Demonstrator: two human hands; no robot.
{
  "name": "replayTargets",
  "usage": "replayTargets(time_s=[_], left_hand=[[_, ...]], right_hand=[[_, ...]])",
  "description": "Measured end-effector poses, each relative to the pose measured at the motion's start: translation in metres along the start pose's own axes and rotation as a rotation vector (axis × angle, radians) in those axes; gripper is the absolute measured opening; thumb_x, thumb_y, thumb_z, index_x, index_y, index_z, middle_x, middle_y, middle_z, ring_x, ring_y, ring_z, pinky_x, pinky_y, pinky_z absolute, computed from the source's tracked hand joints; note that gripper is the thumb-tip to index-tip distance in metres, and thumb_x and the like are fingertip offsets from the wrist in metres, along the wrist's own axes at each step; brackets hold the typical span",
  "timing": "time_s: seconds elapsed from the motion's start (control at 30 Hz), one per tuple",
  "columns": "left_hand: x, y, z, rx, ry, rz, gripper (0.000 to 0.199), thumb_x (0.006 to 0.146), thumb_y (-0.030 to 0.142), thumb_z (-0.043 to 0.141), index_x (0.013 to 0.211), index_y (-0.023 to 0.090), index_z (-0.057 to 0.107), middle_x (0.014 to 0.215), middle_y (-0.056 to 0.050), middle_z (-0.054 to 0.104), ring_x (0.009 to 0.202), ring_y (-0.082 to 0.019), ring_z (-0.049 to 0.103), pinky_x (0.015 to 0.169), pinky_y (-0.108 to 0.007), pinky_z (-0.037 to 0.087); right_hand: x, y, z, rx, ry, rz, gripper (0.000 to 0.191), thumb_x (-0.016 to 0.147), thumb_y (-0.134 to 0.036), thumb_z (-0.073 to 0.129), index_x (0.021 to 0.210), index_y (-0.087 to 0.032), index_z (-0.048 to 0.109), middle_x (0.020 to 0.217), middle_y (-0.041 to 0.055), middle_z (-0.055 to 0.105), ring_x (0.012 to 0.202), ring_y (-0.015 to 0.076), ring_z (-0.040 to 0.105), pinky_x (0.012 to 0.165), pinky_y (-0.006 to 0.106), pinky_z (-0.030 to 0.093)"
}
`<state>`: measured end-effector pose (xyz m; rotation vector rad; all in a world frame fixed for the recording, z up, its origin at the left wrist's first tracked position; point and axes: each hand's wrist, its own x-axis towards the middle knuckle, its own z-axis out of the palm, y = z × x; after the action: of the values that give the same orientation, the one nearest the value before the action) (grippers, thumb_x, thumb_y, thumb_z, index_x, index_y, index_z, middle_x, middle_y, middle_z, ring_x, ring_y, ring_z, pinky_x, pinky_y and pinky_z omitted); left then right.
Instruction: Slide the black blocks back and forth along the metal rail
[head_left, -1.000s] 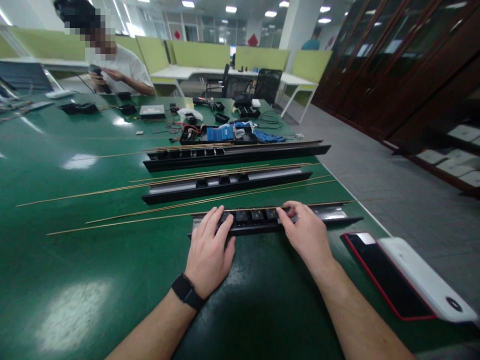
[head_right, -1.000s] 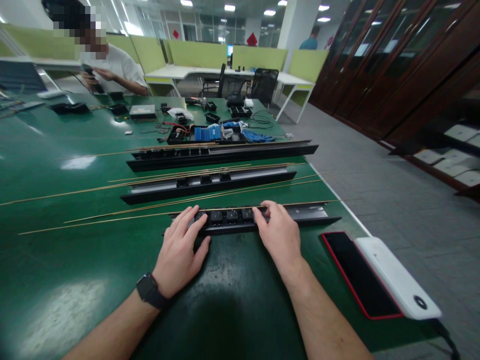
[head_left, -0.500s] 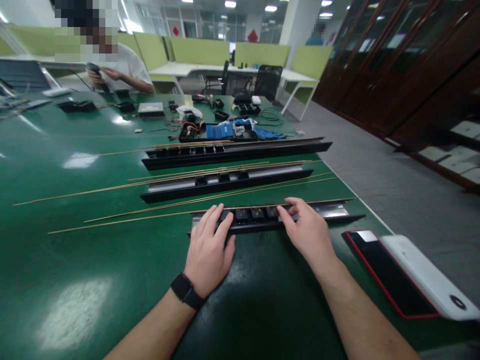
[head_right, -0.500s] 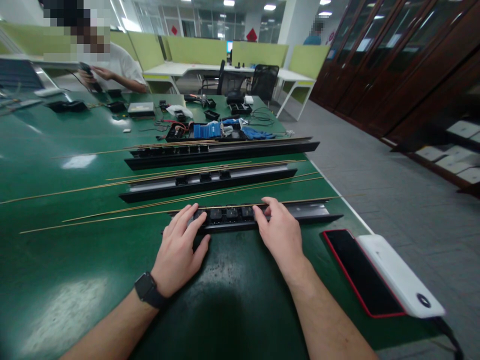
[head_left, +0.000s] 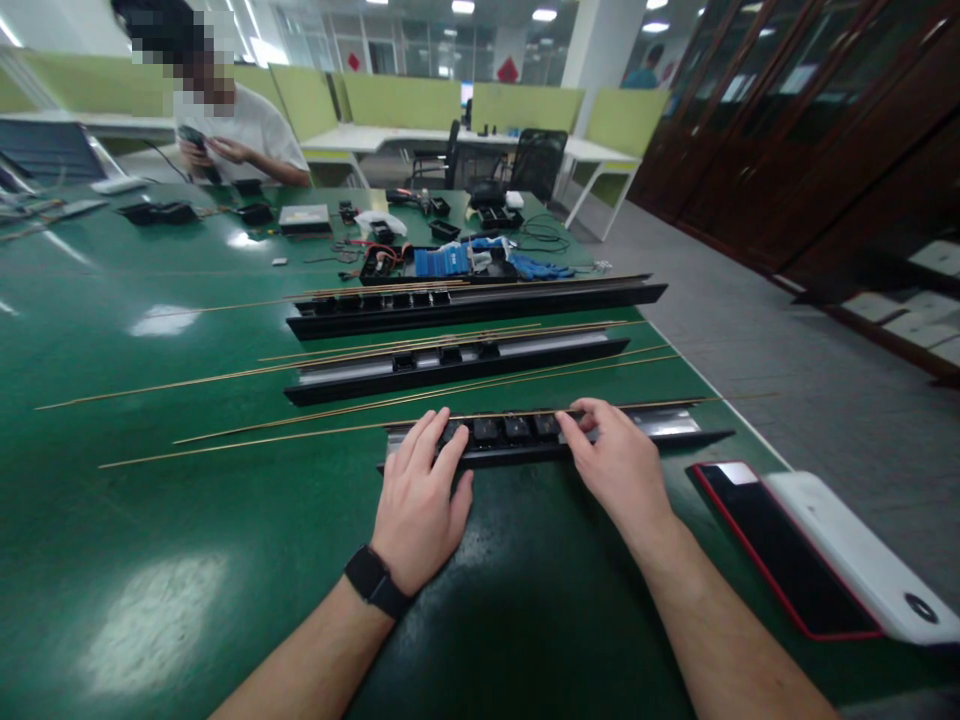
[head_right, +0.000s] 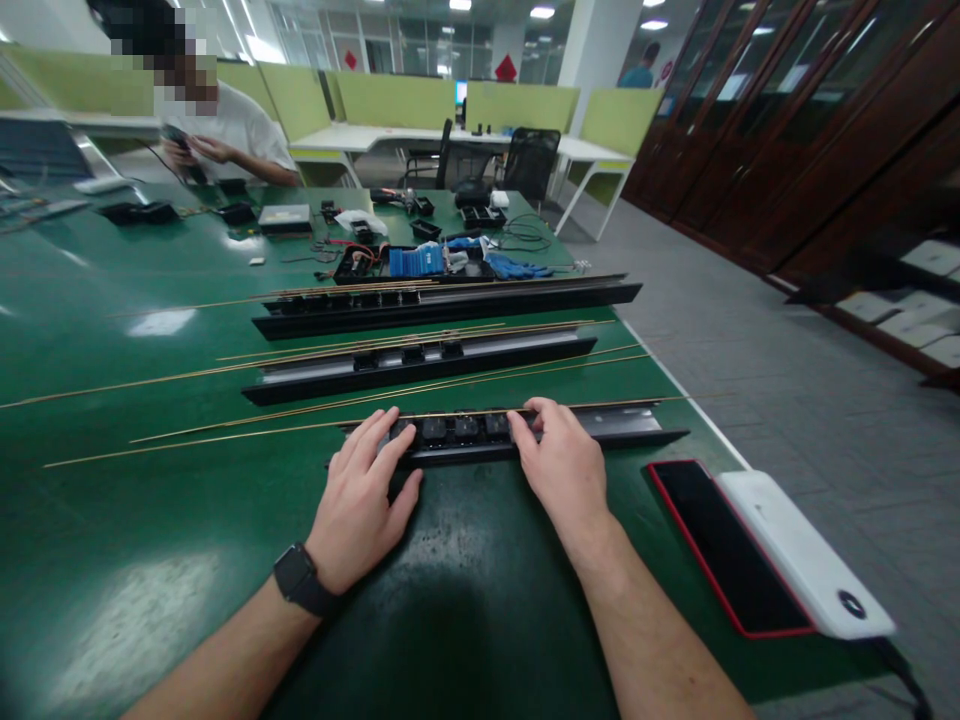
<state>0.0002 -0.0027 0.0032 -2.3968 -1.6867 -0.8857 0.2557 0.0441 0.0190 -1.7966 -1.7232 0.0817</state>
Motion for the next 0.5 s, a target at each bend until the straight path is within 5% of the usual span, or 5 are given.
replayTargets(time_s=[0.5], left_hand=[[0.0008, -0.0004, -0.0002, -0.010, 0.015, 0.003, 0.046, 0.097, 0.022, 0.060, 0.143, 0.021, 0.056, 0.159, -0.016, 0.051, 0.150, -0.035, 0.045, 0.114, -0.058, 0.048]], right_hand=[[0.0012, 0.0016, 0.0014, 0.061, 0.024, -0.062, 0.033, 0.099, -0.048, 0.061, 0.117, -0.023, 0.072, 0.089, 0.0033, 0.072, 0.085, 0.0231, 0.068, 0.079, 0.036, 0.048]])
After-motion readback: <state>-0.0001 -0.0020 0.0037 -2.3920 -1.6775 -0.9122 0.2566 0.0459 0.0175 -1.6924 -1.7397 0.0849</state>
